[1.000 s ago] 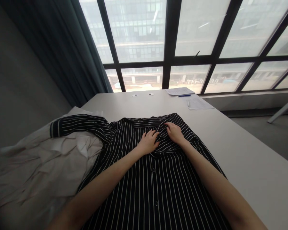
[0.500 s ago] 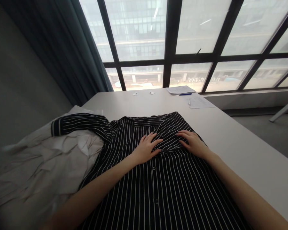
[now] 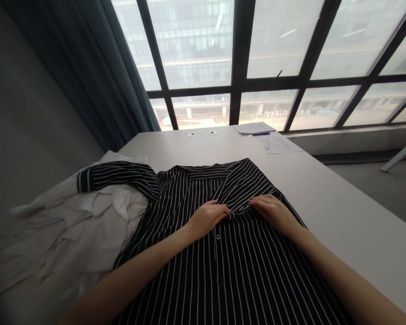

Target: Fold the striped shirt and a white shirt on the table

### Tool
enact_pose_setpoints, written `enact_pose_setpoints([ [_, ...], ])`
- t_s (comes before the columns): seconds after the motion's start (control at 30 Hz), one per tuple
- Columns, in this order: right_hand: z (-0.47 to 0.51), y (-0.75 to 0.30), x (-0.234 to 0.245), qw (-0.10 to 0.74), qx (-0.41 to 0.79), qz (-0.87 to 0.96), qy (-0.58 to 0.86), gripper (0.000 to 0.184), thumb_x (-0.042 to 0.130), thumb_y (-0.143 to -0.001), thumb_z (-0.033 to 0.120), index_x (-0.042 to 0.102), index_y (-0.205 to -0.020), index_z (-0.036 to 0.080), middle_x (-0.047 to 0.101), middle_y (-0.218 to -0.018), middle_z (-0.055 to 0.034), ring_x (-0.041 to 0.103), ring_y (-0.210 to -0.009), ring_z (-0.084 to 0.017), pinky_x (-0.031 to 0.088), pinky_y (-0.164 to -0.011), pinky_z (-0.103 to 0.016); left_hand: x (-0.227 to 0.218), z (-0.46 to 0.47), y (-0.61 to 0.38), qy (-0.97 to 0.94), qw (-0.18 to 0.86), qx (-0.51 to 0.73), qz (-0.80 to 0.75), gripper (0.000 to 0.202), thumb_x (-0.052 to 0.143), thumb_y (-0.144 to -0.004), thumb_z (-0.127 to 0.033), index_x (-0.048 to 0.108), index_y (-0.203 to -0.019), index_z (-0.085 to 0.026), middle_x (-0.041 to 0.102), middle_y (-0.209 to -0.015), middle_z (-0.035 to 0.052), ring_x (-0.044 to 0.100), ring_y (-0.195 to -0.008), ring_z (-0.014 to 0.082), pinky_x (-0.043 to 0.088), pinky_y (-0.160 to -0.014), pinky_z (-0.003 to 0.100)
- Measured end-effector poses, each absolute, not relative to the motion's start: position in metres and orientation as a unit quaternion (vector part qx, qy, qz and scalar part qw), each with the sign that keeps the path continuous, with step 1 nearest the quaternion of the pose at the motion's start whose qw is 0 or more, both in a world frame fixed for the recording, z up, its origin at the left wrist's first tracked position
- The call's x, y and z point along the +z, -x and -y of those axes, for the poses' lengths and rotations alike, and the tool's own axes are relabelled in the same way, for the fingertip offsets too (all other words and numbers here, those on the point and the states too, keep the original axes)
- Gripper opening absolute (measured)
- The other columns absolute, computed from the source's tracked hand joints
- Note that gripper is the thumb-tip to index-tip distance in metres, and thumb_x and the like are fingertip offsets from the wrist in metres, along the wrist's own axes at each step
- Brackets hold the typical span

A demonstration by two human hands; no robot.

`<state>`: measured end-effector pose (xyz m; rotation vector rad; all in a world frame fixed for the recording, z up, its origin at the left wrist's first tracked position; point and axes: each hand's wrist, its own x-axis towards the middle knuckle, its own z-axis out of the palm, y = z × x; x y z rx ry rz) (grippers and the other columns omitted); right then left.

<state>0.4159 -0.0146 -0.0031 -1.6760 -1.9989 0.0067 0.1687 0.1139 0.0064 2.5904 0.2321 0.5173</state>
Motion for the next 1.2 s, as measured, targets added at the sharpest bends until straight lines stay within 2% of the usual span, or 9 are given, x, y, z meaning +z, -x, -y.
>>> enact_pose_setpoints([
  [0.17,0.018,-0.416,0.005,0.257,0.055,0.711,0.653,0.030,0.048,-0.095,0.042,0.074,-0.096,0.026,0.074,-0.105,-0.0035,0.068,-0.100,-0.024,0.053,-0.092,-0.044,0.010,-0.115,-0.169,-0.951,0.231,0.180,-0.093,0.038,0.036,-0.102,-0.037,0.070,-0.097,-0.020,0.075,-0.096,0.0049,0.070,-0.092,0.0191,0.036,-0.109,0.044],
  [0.27,0.004,-0.418,0.004,0.291,0.050,0.668,0.683,0.035,0.043,-0.096,0.043,0.073,-0.098,0.025,0.074,-0.105,-0.0053,0.068,-0.098,-0.024,0.054,-0.091,-0.044,0.009,-0.120,-0.174,-0.946,0.226,0.195,-0.124,0.038,0.032,-0.103,-0.034,0.068,-0.110,-0.021,0.070,-0.117,0.0070,0.062,-0.114,0.0209,0.036,-0.110,0.043],
  [0.33,-0.009,-0.419,-0.003,0.300,0.033,0.660,0.688,0.035,0.042,-0.096,0.041,0.071,-0.105,0.025,0.072,-0.111,-0.0063,0.066,-0.105,-0.024,0.052,-0.096,-0.045,0.006,-0.123,-0.178,-0.954,0.198,0.171,-0.147,0.036,0.038,-0.101,-0.037,0.062,-0.122,-0.022,0.058,-0.138,0.0085,0.047,-0.132,0.0238,0.030,-0.114,0.046],
  [0.4,-0.020,-0.420,-0.014,0.275,0.011,0.666,0.694,0.037,0.042,-0.095,0.040,0.068,-0.115,0.023,0.067,-0.124,-0.0086,0.059,-0.118,-0.026,0.046,-0.104,-0.047,0.000,-0.125,-0.179,-0.963,0.165,0.122,-0.175,0.044,0.044,-0.098,-0.046,0.053,-0.135,-0.024,0.041,-0.152,0.0097,0.031,-0.143,0.0275,0.023,-0.116,0.051],
  [0.53,-0.028,-0.424,-0.033,0.150,-0.013,0.671,0.726,0.052,0.042,-0.094,0.048,0.050,-0.140,0.025,0.045,-0.150,-0.0067,0.037,-0.139,-0.031,0.033,-0.110,-0.056,-0.011,-0.129,-0.176,-0.972,0.137,0.052,-0.185,0.061,0.036,-0.095,-0.063,0.034,-0.148,-0.034,0.019,-0.161,0.0071,0.012,-0.149,0.0292,0.016,-0.118,0.055],
  [0.6,-0.028,-0.428,-0.034,0.111,-0.020,0.664,0.739,0.055,0.043,-0.093,0.051,0.046,-0.143,0.028,0.041,-0.152,-0.0047,0.037,-0.139,-0.032,0.033,-0.110,-0.057,-0.013,-0.131,-0.175,-0.974,0.137,0.042,-0.177,0.065,0.031,-0.093,-0.069,0.030,-0.149,-0.038,0.014,-0.163,0.0065,0.008,-0.149,0.0296,0.014,-0.117,0.056],
  [0.73,-0.042,-0.431,-0.025,0.107,-0.048,0.648,0.753,0.048,0.038,-0.095,0.041,0.054,-0.136,0.020,0.052,-0.144,-0.0115,0.046,-0.133,-0.029,0.035,-0.109,-0.051,-0.014,-0.131,-0.174,-0.974,0.137,0.047,-0.175,0.068,0.030,-0.090,-0.074,0.031,-0.149,-0.041,0.013,-0.163,0.0067,0.006,-0.149,0.0308,0.013,-0.117,0.057],
  [0.87,-0.076,-0.419,-0.026,0.106,-0.041,0.659,0.744,0.049,0.035,-0.097,0.036,0.050,-0.140,0.019,0.044,-0.150,-0.0081,0.035,-0.141,-0.022,0.030,-0.114,-0.041,-0.014,-0.130,-0.174,-0.974,0.135,0.054,-0.174,0.066,0.032,-0.089,-0.073,0.033,-0.148,-0.042,0.013,-0.163,0.0046,0.006,-0.149,0.0309,0.013,-0.117,0.057],
  [1.2,-0.106,-0.464,-0.035,0.088,-0.014,0.541,0.836,0.055,0.025,-0.098,0.047,0.042,-0.146,0.024,0.035,-0.156,-0.0068,0.032,-0.142,-0.032,0.028,-0.110,-0.060,-0.013,-0.130,-0.172,-0.972,0.149,0.054,-0.173,0.066,0.031,-0.089,-0.074,0.032,-0.147,-0.044,0.013,-0.163,0.0034,0.005,-0.149,0.0301,0.013,-0.117,0.057],
])
